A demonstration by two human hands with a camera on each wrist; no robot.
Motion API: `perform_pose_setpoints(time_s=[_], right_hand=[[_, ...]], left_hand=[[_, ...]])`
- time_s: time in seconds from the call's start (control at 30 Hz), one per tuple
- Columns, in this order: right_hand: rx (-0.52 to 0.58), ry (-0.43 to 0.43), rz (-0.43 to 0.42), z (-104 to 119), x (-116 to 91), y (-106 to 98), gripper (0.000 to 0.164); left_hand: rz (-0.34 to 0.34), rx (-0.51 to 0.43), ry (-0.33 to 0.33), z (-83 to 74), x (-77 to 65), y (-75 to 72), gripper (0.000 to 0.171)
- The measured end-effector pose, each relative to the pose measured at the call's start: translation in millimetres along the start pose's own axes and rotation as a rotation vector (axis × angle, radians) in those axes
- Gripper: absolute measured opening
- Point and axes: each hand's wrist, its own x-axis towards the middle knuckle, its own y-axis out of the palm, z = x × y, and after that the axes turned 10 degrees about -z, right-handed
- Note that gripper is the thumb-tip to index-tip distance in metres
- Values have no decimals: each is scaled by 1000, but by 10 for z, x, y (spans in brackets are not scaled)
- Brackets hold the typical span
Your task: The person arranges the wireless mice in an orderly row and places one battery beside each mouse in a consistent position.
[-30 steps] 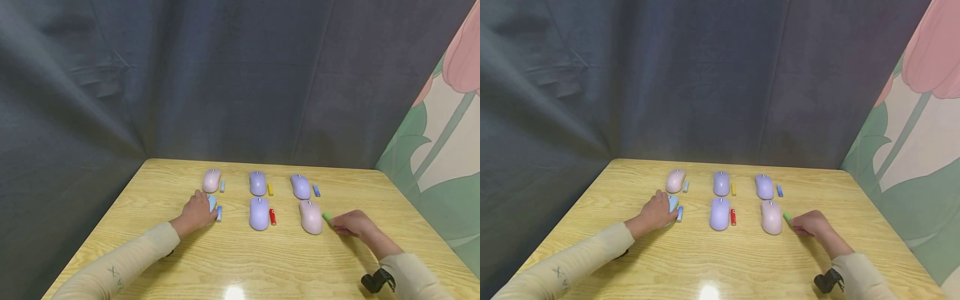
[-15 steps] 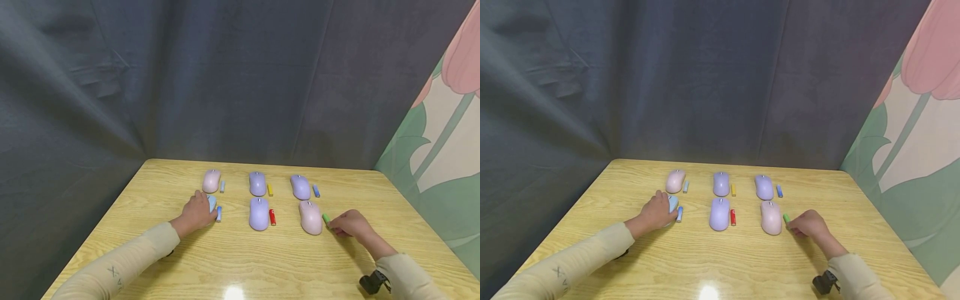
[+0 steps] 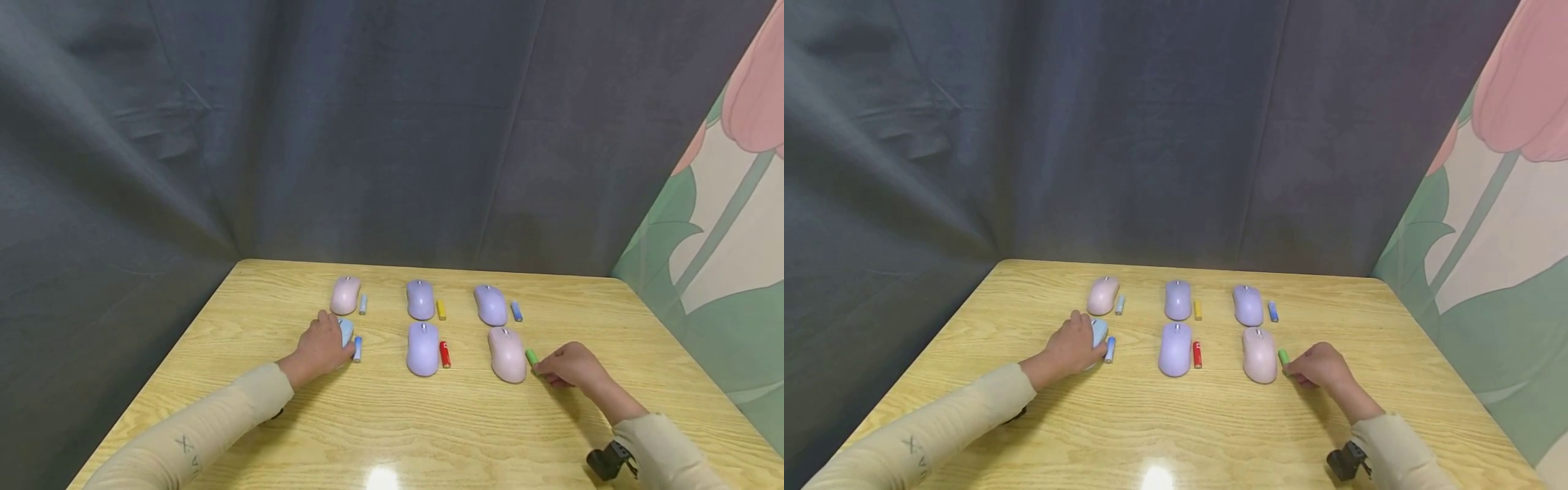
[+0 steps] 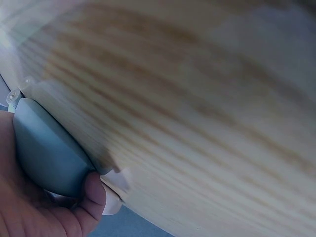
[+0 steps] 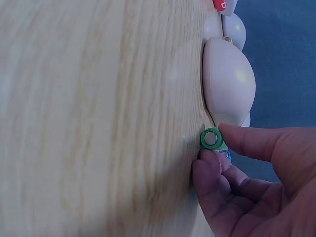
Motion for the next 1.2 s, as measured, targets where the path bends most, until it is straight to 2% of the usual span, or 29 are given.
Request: perform_pose_setpoints(time_s=[0.5,1.2], right_hand=[[-11,6,6,17,-3,-11,28],[12,5,24,6,14,-21,27]], left_hand=[[1,-10,-1,-10,-4,-22,57],[13,-5,5,-7,1,-27,58]])
